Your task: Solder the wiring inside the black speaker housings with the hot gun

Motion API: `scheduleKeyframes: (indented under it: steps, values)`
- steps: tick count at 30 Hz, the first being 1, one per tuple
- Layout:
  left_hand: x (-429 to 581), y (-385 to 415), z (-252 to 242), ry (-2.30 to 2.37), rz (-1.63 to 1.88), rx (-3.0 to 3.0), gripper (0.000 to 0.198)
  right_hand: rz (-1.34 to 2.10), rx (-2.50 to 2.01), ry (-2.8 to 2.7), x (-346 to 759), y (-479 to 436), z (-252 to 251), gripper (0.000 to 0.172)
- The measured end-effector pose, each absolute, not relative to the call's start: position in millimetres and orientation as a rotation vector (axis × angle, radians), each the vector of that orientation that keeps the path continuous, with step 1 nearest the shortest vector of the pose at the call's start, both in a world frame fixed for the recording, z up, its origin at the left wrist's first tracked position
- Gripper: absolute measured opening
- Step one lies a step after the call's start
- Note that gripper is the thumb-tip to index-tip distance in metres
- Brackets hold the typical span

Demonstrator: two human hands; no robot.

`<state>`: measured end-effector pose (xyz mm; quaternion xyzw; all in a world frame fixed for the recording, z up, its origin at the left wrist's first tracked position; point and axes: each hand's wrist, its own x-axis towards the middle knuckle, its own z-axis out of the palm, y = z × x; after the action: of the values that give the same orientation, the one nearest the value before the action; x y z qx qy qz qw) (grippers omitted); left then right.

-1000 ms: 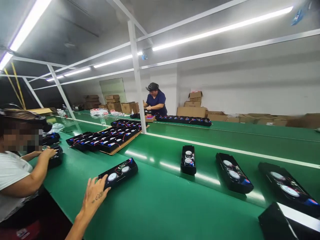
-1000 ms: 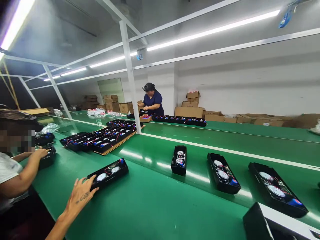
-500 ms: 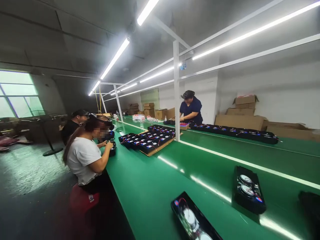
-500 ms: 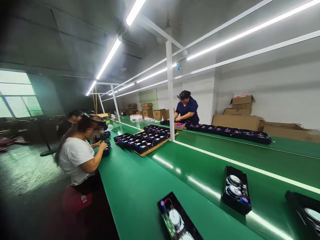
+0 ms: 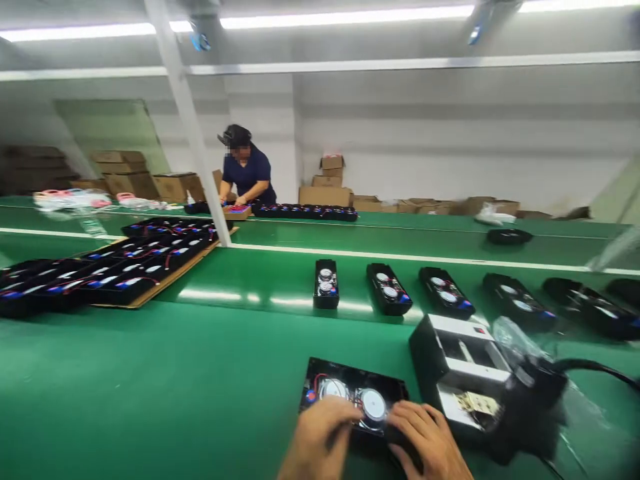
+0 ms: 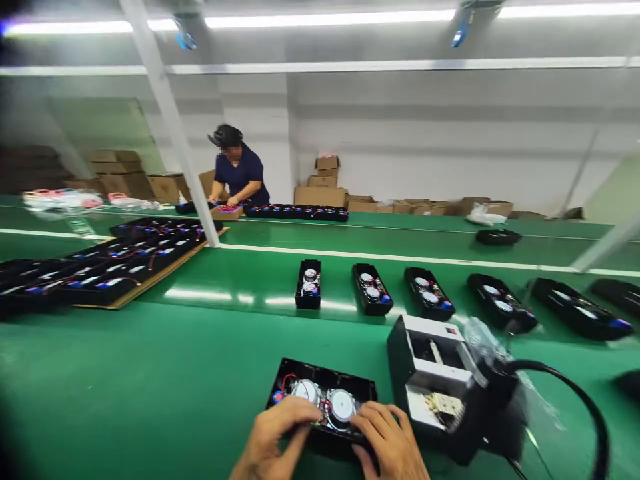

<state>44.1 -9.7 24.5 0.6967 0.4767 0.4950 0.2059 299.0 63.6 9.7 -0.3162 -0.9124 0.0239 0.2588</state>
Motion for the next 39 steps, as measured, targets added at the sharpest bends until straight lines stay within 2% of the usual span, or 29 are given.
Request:
scheduleKeyframes:
  steps: [2,5,6,10,12,15,17,19,22,24,25,28,31,35,39]
  values:
    - [10.6,-25.7,24.2,1.497,1.482,1.997,0.027,0.151,-0.862,-2.408,280.8,59.8,31.5,0.024]
    - [-26.0,-31.1,21.4,1.714,1.384,2.149,0.023,0.325,-0.759,-2.491,240.6,54.3,52.8,0.026]
    - [-33.8,-28.2,19.0,1.735,1.319,2.216,0.029,0.362,-0.756,-2.576,227.5,53.8,57.2,0.026]
    - [-48.9,-2.5,-0.3,1.679,1.159,2.366,0.076,0.33,-0.876,-2.868,193.1,58.1,68.9,0.013]
    - [-48.7,12.3,-13.7,1.602,1.147,2.356,0.083,0.295,-0.914,-2.921,187.8,63.5,72.2,0.018]
    - [-40.1,25.0,-31.3,1.533,1.207,2.328,0.073,0.368,-0.886,-2.968,191.8,75.8,74.8,0.04]
    - [-30.9,22.4,-37.6,1.572,1.235,2.316,0.07,0.569,-0.83,-2.956,200.9,85.5,77.0,0.048]
    - [-20.9,12.0,-38.8,1.641,1.24,2.311,0.071,0.868,-0.776,-2.862,213.2,94.0,80.9,0.048]
    - [-8.9,-8.2,-33.0,1.739,1.22,2.318,0.068,1.132,-0.806,-2.642,232.0,99.9,88.7,0.032]
    - [-4.9,-18.0,-26.4,1.776,1.179,2.311,0.068,1.071,-0.835,-2.616,240.5,97.1,92.5,0.019]
    - [-4.0,-20.8,-22.9,1.774,1.158,2.319,0.068,0.989,-0.831,-2.656,242.5,93.6,93.3,0.019]
    - [-2.4,-20.8,-14.1,1.749,1.066,2.414,0.063,0.672,-0.805,-2.857,240.2,78.2,90.2,0.028]
    - [2.1,-13.7,-10.2,1.72,0.875,2.536,0.049,0.472,-0.845,-3.008,231.5,64.5,83.6,0.032]
    - [10.7,-6.5,-12.8,1.733,0.715,2.577,0.037,0.462,-0.764,-3.091,226.2,61.0,82.7,0.03]
    - [13.7,-6.2,-15.9,1.728,0.821,2.563,0.026,0.607,-0.7,-3.076,228.8,64.8,91.0,0.03]
